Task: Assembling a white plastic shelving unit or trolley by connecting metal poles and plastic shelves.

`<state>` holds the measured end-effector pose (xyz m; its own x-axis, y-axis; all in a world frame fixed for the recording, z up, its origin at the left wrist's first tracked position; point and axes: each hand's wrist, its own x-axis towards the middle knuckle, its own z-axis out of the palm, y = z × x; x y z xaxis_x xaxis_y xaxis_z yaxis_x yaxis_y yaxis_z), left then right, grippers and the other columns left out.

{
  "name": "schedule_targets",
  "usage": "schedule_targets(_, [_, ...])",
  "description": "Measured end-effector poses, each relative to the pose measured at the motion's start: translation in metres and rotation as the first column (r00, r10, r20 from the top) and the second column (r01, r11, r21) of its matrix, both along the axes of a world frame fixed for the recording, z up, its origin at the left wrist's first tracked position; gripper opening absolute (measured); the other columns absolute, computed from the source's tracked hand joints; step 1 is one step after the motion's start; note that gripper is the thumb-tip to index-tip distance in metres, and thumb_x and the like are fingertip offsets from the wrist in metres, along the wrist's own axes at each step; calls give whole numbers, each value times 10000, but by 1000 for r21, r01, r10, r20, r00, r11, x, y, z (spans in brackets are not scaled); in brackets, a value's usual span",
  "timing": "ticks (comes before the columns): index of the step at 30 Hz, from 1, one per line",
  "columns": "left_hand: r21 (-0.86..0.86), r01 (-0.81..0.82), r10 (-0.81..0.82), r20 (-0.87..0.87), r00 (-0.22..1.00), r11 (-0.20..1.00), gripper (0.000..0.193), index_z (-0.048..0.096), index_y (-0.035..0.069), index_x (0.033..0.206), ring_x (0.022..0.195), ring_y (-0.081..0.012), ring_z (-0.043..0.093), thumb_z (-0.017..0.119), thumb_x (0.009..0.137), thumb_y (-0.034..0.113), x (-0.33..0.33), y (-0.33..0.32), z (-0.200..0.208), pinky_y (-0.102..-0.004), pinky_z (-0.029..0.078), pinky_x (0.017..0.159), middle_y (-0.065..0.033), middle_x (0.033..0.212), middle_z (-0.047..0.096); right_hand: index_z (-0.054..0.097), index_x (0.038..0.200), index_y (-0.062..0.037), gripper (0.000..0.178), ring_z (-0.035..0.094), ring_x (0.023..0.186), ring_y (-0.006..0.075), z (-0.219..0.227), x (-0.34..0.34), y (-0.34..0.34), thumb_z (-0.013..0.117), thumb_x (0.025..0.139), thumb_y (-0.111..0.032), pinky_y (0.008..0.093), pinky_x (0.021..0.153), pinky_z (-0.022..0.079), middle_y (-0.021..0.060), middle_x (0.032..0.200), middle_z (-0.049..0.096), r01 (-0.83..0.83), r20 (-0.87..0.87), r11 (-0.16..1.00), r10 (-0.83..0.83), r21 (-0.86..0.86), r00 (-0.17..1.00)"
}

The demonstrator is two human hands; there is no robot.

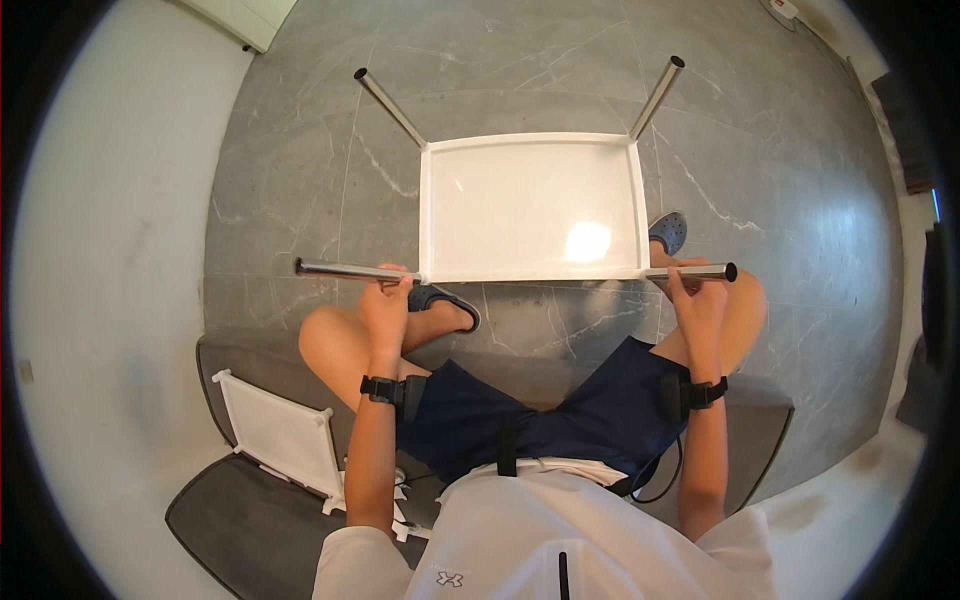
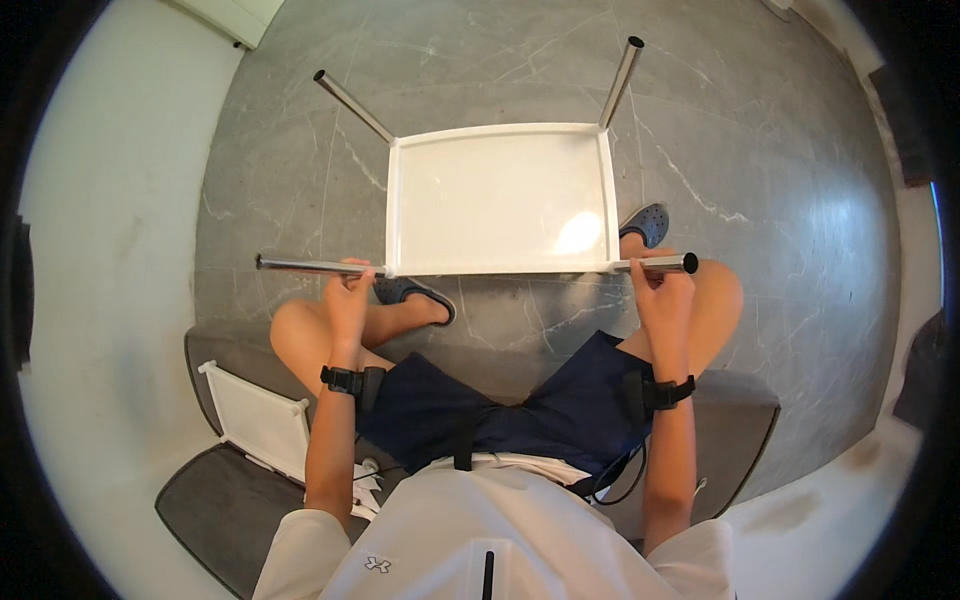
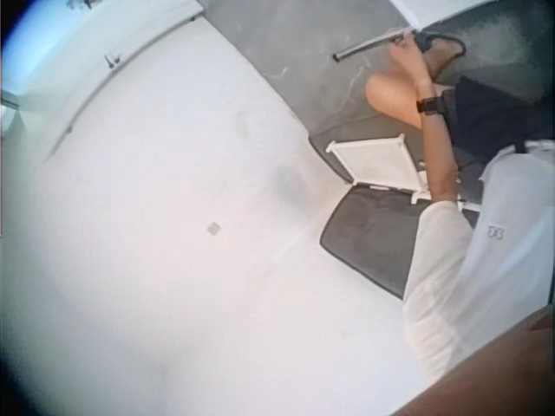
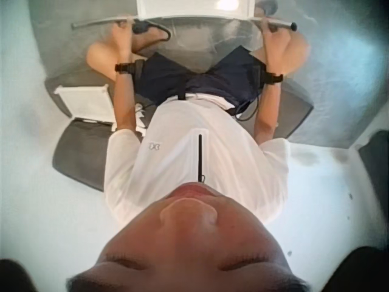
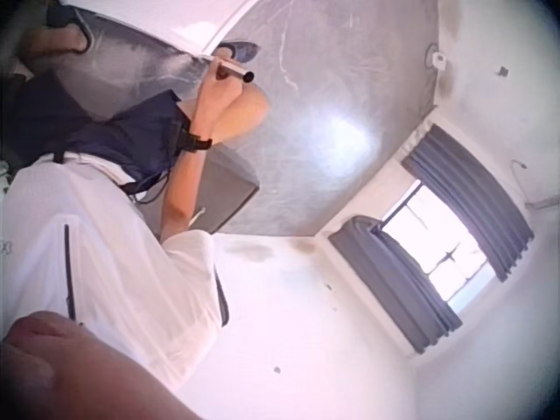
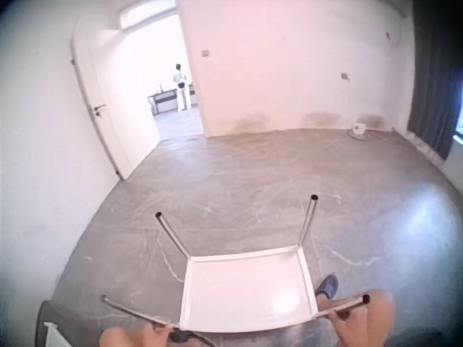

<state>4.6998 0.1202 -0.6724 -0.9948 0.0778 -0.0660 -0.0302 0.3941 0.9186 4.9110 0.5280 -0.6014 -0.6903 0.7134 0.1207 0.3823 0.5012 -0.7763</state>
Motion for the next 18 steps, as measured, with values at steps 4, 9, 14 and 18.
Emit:
schedule_targets(4, [-215, 41, -63, -98, 993, 976, 213, 613, 5, 1079, 836, -186, 701, 686, 880, 24, 11, -9, 2, -284, 551, 770, -109, 968, 707, 644, 932, 7, 136, 676, 677, 201, -5, -3, -9, 723, 871, -85, 315, 648, 532, 128, 766, 680, -57, 2, 998, 57, -23, 998])
schedule_targets(9, [-268, 65, -91, -86, 992, 961, 191, 627, 2, 1039, 829, -201, 708, 699, 865, 32, 15, 7, 1, -296, 554, 753, -120, 934, 705, 637, 924, 7, 139, 680, 666, 212, -8, -2, -7, 723, 870, -88, 322, 642, 530, 139, 731, 667, -47, -27, 999, 47, 16, 999])
schedule_targets(14, [-322, 61, -82, -52, 995, 945, 205, 616, -14, 1066, 835, -199, 719, 692, 881, 35, 9, 1, 0, -294, 551, 744, -136, 910, 719, 642, 938, 8, 146, 693, 687, 211, -19, -7, -6, 725, 867, -89, 326, 642, 530, 136, 742, 674, -39, -27, 998, 38, -40, 999])
schedule_targets(18, [-327, -12, 5, -20, 1000, 945, 200, 624, -15, 1060, 824, -197, 729, 694, 874, 15, 11, -9, 2, -285, 552, 720, -151, 886, 728, 652, 962, 10, 158, 681, 691, 204, -15, -13, -10, 726, 867, -91, 321, 659, 528, 132, 760, 678, -86, 8, 996, 86, -18, 996])
